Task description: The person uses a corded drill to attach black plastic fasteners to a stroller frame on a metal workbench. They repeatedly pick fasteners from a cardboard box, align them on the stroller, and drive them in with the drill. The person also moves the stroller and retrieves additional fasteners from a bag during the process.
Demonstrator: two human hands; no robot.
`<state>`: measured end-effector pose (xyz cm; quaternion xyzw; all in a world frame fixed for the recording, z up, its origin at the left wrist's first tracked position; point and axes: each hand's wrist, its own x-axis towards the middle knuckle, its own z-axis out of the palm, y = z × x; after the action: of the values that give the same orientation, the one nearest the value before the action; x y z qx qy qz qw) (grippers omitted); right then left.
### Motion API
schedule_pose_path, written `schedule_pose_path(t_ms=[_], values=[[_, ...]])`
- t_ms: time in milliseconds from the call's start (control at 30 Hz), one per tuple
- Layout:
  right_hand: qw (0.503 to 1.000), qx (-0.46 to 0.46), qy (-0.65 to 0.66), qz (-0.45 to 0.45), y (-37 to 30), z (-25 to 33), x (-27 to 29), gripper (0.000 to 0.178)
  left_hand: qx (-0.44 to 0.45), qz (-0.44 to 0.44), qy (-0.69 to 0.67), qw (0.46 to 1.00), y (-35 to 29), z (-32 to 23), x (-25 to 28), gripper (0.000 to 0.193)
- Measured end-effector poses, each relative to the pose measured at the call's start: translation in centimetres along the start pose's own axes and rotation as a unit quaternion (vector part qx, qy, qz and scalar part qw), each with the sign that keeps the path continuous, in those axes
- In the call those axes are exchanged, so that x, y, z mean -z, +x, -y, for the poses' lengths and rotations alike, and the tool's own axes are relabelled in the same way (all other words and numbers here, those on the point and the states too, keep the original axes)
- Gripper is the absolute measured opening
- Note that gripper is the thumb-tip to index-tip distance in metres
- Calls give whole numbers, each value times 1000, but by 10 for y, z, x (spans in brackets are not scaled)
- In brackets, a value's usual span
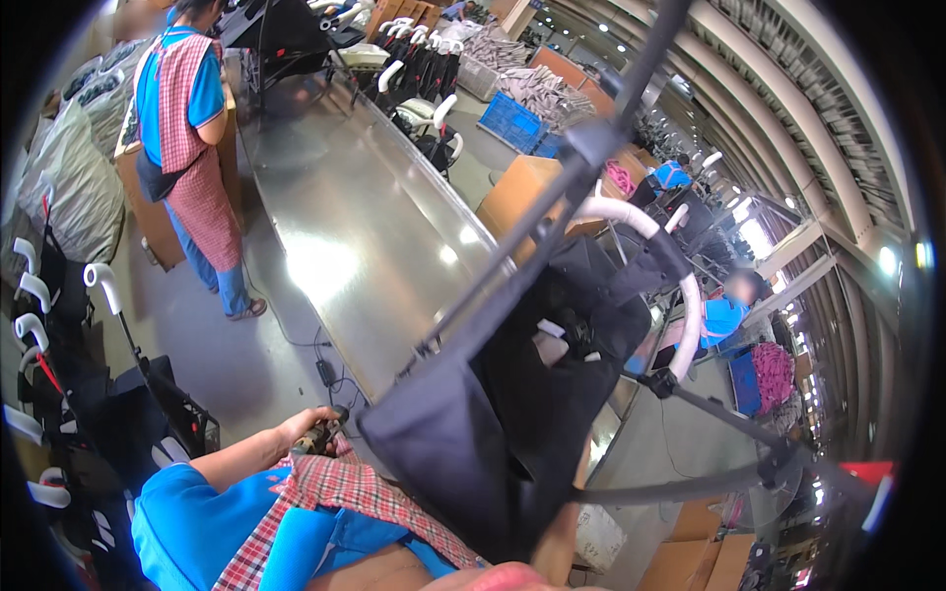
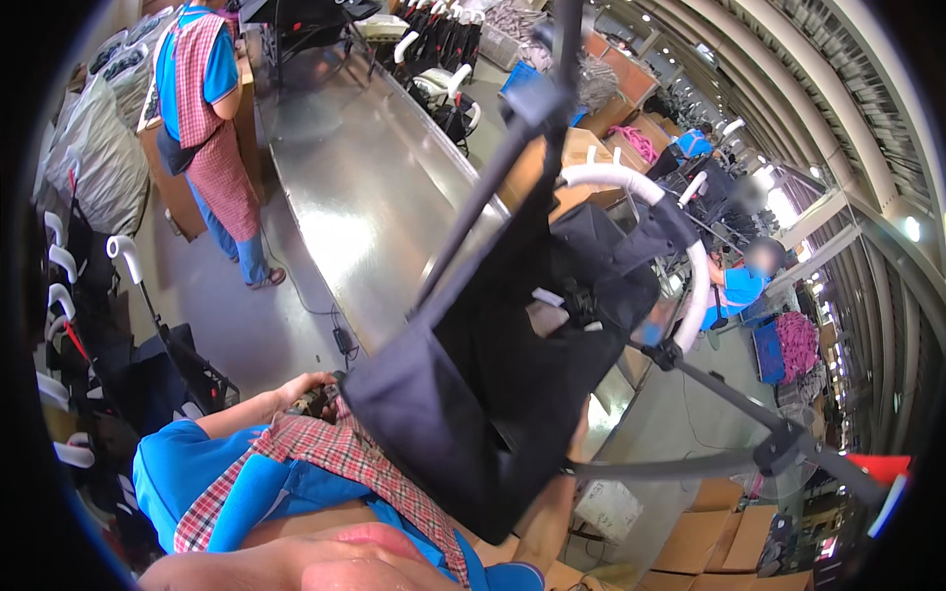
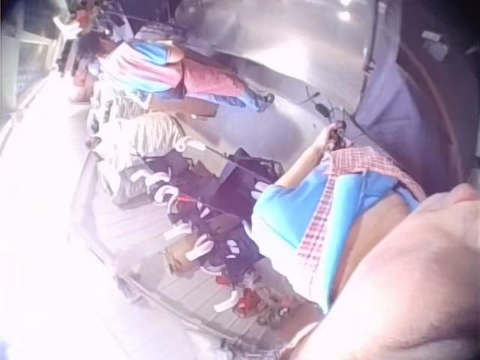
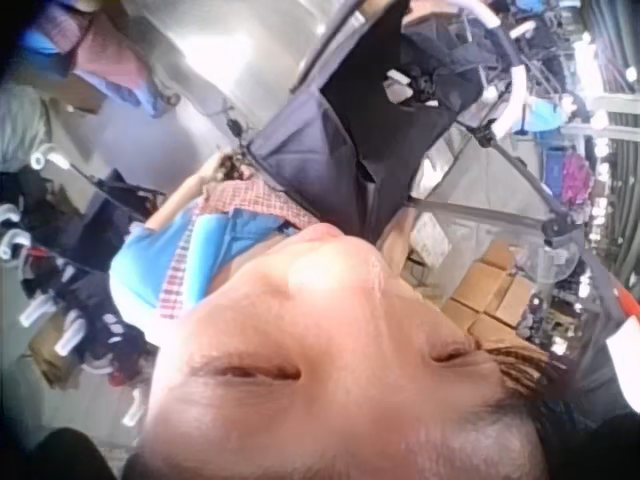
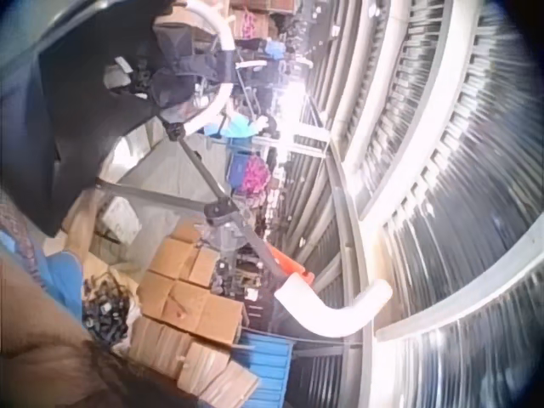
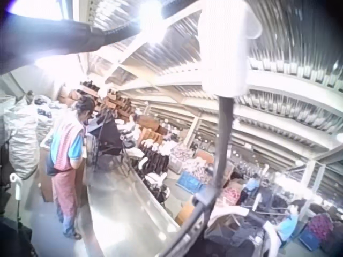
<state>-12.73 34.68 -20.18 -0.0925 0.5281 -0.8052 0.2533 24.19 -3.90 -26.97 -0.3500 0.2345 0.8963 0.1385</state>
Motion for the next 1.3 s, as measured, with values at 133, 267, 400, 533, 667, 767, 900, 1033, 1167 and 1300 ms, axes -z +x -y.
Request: schedule_pose_path(t_ms=[133,267,400,533,667,767,900,1033,1167,1300], values=[[999,36,-22,-29,56,-45,-110,61,-9,-125,67,990,-30,-11,-23,38],[998,59,-18,3,127,-94,-213,68,-42,-24,-8,999,-10,-8,28,34],[959,136,-229,-101,265,-160,-256,90,-49,12,-100,994,-4,-18,32,32],[880,-169,-334,294,247,-105,-416,91,-96,-106,-82,986,-38,-44,39,51],[804,298,-377,349,194,-152,-445,56,-58,-105,107,987,-18,-100,20,72],[834,226,-374,337,123,-171,-397,43,-58,-52,242,967,17,-140,14,73],[909,77,-408,46,20,-258,-259,30,-6,-15,330,944,94,-180,-20,75],[866,-103,-423,-244,-133,-287,-199,27,-43,-7,479,877,219,-192,13,47],[765,-202,-379,-480,-268,-294,-225,28,-166,28,653,738,370,-214,54,58],[721,-282,-270,-573,-354,-371,-304,26,-248,35,795,553,394,-187,-12,85]])
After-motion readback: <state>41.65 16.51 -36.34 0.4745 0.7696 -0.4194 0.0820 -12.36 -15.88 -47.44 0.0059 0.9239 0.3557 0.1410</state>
